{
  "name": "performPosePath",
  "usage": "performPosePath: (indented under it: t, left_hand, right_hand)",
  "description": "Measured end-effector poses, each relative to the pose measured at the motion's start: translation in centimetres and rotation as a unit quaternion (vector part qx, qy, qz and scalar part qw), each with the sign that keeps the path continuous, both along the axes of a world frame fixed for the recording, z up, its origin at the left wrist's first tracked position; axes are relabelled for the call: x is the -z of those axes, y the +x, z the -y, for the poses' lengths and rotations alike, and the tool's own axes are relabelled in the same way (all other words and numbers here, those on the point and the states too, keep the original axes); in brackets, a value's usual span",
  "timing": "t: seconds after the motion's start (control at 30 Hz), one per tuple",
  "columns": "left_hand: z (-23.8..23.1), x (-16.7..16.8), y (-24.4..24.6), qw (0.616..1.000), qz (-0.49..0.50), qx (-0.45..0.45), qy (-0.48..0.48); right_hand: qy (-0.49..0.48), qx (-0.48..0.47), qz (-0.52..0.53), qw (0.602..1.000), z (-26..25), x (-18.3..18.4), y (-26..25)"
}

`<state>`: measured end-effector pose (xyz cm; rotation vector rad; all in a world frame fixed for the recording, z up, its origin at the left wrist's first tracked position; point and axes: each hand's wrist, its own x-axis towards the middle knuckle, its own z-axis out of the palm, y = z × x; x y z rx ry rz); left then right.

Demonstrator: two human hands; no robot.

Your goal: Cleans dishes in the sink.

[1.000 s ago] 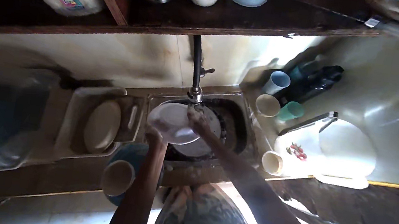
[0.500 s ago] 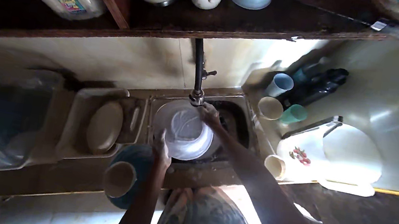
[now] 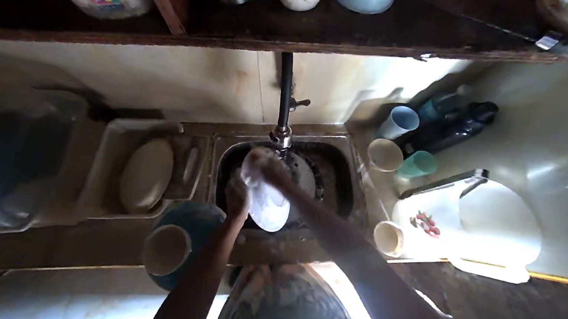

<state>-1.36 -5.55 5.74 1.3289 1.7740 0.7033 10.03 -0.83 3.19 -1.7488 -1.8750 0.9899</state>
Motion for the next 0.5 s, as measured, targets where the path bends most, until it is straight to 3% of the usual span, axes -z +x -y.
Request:
performPosePath:
  t: [0.1, 0.23, 0.33, 0.4, 0.5]
  left_hand:
    - [1.3, -0.6, 0.8, 1.000, -0.015, 0.008, 0.017]
    - [0.5, 2.2, -0.3, 0.994, 0.103, -0.036, 0.010]
    - [0.5, 0.4, -0.4, 1.000, -0.021, 0.016, 0.001]
    - [1.7, -0.3, 0.0, 0.998, -0.045, 0.040, 0.029]
    - [1.7, 0.0, 0.2, 0.998, 0.018, 0.015, 0.054]
  right_hand:
    - [-0.164, 0.085, 0.028, 0.982, -1.6, -1.2, 2.1]
    - [-0.013, 0.061, -0.033, 0.997, 3.7, -1.6, -3.2]
    - [0.004, 0.057, -0.075, 0.995, 2.1, 0.1, -1.7]
    - [-0.055, 0.061, -0.019, 0.996, -0.7, 1.6, 1.4]
    - [-0.137, 0.103, 0.041, 0.984, -1.5, -0.9, 1.4]
